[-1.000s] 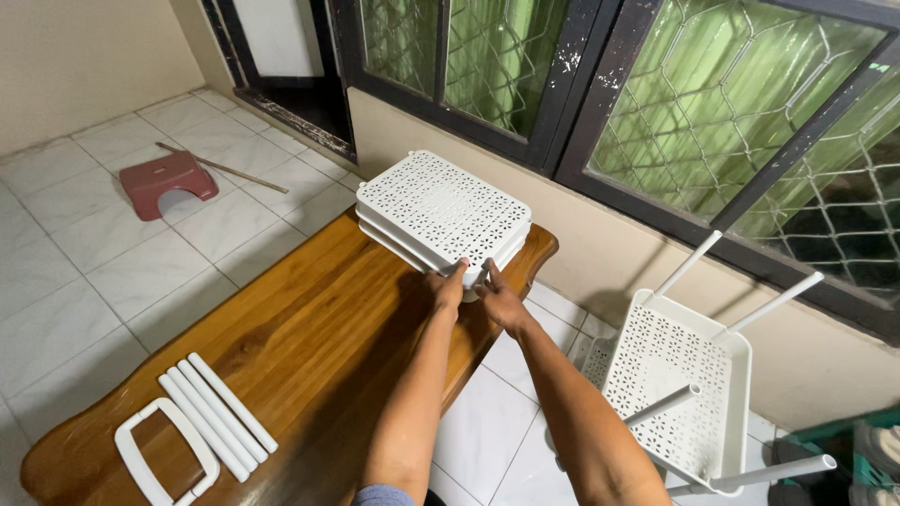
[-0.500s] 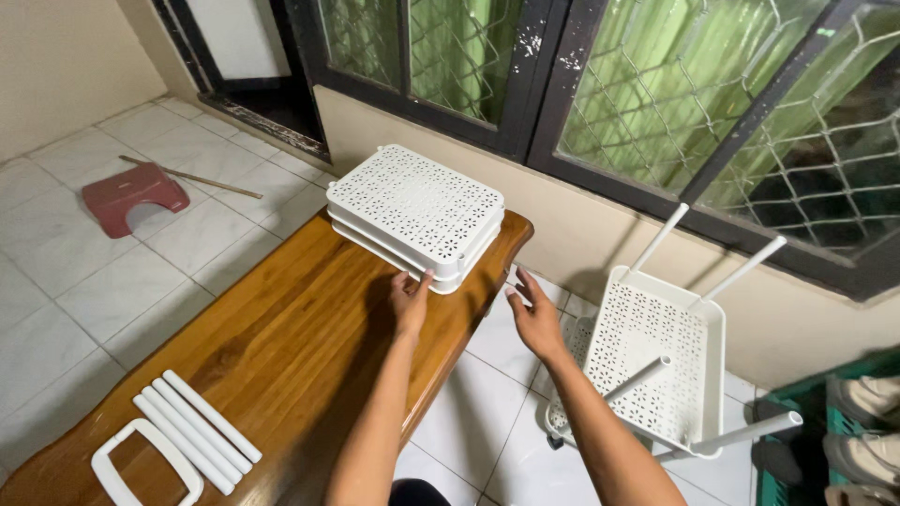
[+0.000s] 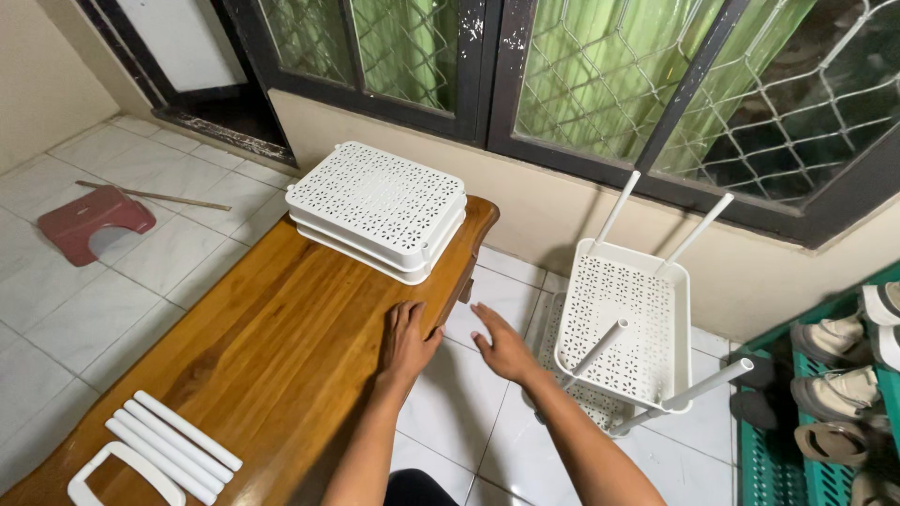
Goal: The person assembles a white plastic storage shelf by inserting vertical poles into the shelf trays and stacking them. They repeatedly remove and reinsert poles to adjust fit, then place the assembled unit upright on the floor.
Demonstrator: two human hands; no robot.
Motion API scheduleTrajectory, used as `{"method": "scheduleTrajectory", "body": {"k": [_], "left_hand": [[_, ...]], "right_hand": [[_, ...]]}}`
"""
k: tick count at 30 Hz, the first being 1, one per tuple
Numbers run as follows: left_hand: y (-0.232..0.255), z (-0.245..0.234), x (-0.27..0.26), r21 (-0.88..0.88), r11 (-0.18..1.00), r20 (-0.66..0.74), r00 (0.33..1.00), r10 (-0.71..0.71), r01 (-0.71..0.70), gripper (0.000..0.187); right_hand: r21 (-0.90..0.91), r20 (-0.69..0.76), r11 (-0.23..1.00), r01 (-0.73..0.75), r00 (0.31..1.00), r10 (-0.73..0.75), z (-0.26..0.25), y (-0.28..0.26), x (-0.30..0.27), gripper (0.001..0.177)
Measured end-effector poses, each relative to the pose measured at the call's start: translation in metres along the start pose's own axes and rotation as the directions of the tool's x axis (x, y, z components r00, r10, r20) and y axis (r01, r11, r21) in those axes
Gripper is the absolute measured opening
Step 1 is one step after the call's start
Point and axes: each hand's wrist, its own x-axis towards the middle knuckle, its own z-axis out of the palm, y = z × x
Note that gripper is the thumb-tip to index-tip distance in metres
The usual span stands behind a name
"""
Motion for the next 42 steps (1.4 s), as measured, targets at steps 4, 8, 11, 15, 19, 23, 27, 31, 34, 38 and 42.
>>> {"method": "scheduleTrajectory", "body": {"k": [4, 8, 11, 15, 19, 23, 27, 31, 34, 38, 42], "left_hand": [[0.006, -0.026, -0.019, 0.132, 0.991, 0.064, 0.997, 0.029, -0.038, 0.068], [0.008, -0.046, -0.039, 0.152, 0.988, 0.055, 0.998, -0.042, 0.033, 0.071], [0.008, -0.049, -0.042, 0.141, 0.99, -0.024, 1.0, 0.006, -0.002, 0.065], [0.003, -0.044, -0.04, 0.129, 0.992, -0.08, 0.997, 0.004, 0.006, 0.059], [0.002, -0.046, -0.039, 0.136, 0.99, -0.055, 0.998, -0.022, 0.029, 0.053], [0.003, -0.045, -0.04, 0.112, 0.992, -0.069, 0.996, -0.055, 0.063, 0.053], [0.003, -0.045, -0.038, 0.128, 0.988, -0.043, 0.995, -0.085, 0.09, 0.053], [0.003, -0.045, -0.038, 0.137, 0.984, -0.02, 0.993, -0.113, 0.114, 0.051], [0.001, -0.041, -0.039, 0.138, 0.986, -0.027, 0.996, -0.088, 0.091, 0.051], [-0.007, -0.032, -0.04, 0.177, 0.984, -0.02, 1.0, 0.013, -0.01, 0.053], [-0.014, -0.021, -0.04, 0.215, 0.971, 0.044, 0.994, 0.101, -0.108, 0.057]], "right_hand": [[-0.131, 0.197, 0.99, 0.043, 0.98, -0.016, 0.034, -0.027, 0.006, 0.07], [-0.281, 0.296, 0.958, 0.056, 0.955, 0.031, 0.05, -0.046, 0.019, 0.078], [-0.366, 0.338, 0.926, 0.088, 0.94, 0.044, 0.059, -0.05, 0.02, 0.079], [-0.437, 0.334, 0.896, 0.08, 0.939, 0.079, 0.066, -0.044, 0.014, 0.082], [-0.452, 0.319, 0.887, 0.092, 0.945, 0.065, 0.065, -0.045, 0.016, 0.086], [-0.46, 0.336, 0.883, 0.089, 0.939, 0.08, 0.063, -0.046, 0.015, 0.086], [-0.466, 0.359, 0.881, 0.083, 0.928, 0.103, 0.06, -0.048, 0.016, 0.086], [-0.473, 0.381, 0.876, 0.094, 0.918, 0.107, 0.058, -0.048, 0.019, 0.085], [-0.468, 0.383, 0.878, 0.099, 0.918, 0.1, 0.054, -0.043, 0.021, 0.081], [-0.492, 0.299, 0.864, 0.107, 0.953, 0.052, 0.029, -0.033, 0.028, 0.07], [-0.58, 0.171, 0.808, 0.11, 0.985, -0.011, -0.028, -0.02, 0.025, 0.055]]}}
